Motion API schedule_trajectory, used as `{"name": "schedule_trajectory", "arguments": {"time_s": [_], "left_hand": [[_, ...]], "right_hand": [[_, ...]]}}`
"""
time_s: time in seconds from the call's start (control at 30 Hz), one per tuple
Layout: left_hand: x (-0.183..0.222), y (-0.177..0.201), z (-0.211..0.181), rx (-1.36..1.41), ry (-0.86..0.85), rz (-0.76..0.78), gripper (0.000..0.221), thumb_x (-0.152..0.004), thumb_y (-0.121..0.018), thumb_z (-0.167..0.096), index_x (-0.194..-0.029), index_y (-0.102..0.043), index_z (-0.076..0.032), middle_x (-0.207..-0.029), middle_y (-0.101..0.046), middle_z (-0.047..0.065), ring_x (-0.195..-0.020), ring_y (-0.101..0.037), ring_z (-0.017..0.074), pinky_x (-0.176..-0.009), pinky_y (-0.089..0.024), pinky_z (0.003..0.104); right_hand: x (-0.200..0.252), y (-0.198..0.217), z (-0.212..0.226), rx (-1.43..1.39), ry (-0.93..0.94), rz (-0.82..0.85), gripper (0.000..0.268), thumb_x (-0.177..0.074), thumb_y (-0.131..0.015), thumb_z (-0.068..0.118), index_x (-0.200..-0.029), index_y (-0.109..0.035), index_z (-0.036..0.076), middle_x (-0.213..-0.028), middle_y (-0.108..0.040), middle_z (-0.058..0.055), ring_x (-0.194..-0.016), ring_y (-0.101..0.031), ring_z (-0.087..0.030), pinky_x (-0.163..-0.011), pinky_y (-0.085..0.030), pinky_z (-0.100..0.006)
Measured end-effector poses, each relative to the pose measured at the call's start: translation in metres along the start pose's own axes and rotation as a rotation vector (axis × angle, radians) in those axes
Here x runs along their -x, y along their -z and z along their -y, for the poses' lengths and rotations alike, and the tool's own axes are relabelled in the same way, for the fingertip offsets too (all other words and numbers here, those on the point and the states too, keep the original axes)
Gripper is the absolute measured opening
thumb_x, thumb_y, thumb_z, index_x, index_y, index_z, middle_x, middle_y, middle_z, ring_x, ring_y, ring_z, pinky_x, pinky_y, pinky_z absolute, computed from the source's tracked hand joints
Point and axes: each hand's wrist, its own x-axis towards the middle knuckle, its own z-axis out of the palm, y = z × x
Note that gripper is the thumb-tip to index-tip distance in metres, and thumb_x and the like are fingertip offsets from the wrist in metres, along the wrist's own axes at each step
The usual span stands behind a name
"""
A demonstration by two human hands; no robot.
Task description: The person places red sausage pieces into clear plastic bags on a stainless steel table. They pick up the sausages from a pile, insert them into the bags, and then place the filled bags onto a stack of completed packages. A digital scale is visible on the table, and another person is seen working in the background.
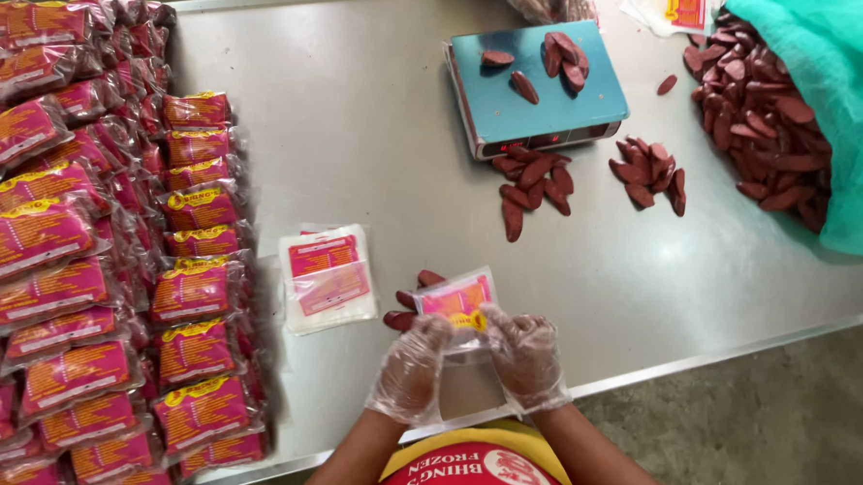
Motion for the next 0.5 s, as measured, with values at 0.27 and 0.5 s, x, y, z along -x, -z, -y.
{"name": "schedule_trajectory", "arguments": {"time_s": [0.27, 0.5], "left_hand": [[-0.031, -0.065, -0.043, 0.201, -0.278, 0.116, 0.05, -0.078, -0.06, 0.005, -0.128, -0.06, 0.0, -0.115, -0.065, 0.022, -0.105, -0.065, 0.0405, -0.09, -0.054, 0.048], [-0.032, -0.076, -0.049, 0.549, 0.185, 0.239, 0.031, -0.091, -0.068, -0.003, -0.121, -0.064, -0.003, -0.114, -0.068, 0.018, -0.091, -0.069, 0.0283, -0.08, -0.06, 0.038]], "right_hand": [[0.038, 0.03, -0.078, 0.076, 0.211, 0.05, 0.042, -0.08, -0.074, 0.013, -0.12, -0.066, 0.022, -0.101, -0.066, -0.007, -0.093, -0.063, -0.026, -0.084, -0.051, -0.046], [0.056, 0.014, -0.122, -0.266, -0.035, 0.19, 0.034, -0.087, -0.064, -0.006, -0.115, -0.065, 0.015, -0.097, -0.069, -0.007, -0.084, -0.067, -0.023, -0.073, -0.059, -0.035]]}}
